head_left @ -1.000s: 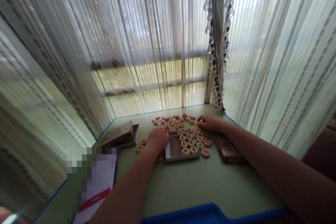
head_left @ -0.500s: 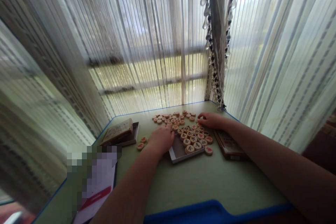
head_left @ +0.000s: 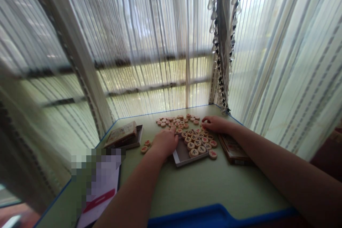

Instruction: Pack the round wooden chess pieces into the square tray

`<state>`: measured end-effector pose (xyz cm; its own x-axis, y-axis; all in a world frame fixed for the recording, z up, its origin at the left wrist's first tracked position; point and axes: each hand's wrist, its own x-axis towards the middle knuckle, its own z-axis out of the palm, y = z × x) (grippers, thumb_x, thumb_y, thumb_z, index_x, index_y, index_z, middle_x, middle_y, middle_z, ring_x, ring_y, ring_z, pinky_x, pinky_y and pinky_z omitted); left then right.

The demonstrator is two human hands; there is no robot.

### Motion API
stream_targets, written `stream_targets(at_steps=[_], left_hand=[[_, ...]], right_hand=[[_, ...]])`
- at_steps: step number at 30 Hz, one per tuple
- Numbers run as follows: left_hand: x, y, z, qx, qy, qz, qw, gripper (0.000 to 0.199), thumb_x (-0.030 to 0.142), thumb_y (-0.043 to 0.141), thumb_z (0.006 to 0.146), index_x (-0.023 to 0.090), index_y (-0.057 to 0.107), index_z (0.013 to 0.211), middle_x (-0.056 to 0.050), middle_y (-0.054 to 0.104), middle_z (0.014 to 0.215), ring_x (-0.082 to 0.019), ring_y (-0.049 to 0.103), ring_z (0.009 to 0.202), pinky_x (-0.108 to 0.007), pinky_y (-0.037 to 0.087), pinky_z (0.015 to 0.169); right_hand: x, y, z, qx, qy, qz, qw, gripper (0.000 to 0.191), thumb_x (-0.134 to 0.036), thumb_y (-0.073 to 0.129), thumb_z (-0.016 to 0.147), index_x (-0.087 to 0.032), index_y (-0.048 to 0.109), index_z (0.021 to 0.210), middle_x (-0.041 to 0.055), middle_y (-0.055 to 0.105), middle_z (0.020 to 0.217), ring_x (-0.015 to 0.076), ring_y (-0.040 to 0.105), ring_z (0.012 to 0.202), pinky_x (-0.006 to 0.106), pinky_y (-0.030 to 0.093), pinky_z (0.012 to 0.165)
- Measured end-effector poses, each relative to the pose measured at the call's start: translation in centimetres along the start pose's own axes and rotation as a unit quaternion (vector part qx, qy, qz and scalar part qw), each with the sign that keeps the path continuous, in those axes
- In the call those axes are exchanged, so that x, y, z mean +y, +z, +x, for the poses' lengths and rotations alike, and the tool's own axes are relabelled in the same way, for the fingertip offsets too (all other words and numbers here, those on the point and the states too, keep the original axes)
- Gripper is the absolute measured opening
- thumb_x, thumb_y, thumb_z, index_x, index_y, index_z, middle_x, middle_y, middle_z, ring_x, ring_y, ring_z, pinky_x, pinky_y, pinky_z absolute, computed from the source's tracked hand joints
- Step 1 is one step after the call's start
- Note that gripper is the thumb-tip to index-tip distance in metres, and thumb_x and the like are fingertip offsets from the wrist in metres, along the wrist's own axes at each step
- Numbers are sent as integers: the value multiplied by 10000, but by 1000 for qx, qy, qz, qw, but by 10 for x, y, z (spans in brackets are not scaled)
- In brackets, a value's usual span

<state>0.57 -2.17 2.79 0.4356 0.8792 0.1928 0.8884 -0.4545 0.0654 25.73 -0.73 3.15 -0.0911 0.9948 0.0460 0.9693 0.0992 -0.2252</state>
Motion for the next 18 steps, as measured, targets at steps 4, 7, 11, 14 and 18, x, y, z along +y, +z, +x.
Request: stream_targets(at_steps=[4, 7, 11, 14, 18], left_hand=[[0, -1, -1, 3, 4, 2, 1000, 385, 389, 331, 825, 215, 468, 1140, -89, 569, 1078, -209, 524, 986, -325, 408, 830], [1, -1, -1, 0, 1, 3, 1000, 385, 398, 328, 824, 216, 474, 1131, -89, 574, 1070, -214, 526, 982, -331, 412, 822], [1, -1, -1, 1, -1, 0, 1000, 383, 392, 342, 820, 218, 467, 1137, -90, 570, 1078, -211, 526, 985, -331, 411, 828], [0, 1, -1, 7, 4, -5, 1000, 384, 387, 350, 817, 219, 464, 1143, -88, 568, 1080, -206, 525, 991, -325, 408, 837], [0, 1, 0, 1, 4, -1, 1000, 381, 386, 339, 822, 215, 465, 1138, -88, 568, 1080, -202, 523, 993, -318, 401, 847]], right_hand=[[3, 2, 1, 4, -6, 1, 1000, 403, -442, 401, 784, -179, 590, 1023, 81, 643, 913, 185, 581, 790, 252, 401, 683], [3, 2, 2, 7, -8, -1, 1000, 401, -446, 403, 784, -180, 593, 1016, 78, 642, 913, 183, 582, 790, 247, 399, 676], [1, 1, 1, 6, -4, -6, 1000, 392, -427, 408, 785, -176, 588, 1026, 77, 645, 916, 177, 581, 786, 242, 399, 674], [0, 0, 0, 3, -6, -7, 1000, 383, -411, 413, 785, -179, 583, 1038, 76, 644, 928, 173, 581, 792, 239, 401, 683], [2, 2, 2, 4, -12, -7, 1000, 399, -432, 396, 789, -180, 587, 1031, 79, 641, 935, 178, 583, 792, 246, 403, 686]])
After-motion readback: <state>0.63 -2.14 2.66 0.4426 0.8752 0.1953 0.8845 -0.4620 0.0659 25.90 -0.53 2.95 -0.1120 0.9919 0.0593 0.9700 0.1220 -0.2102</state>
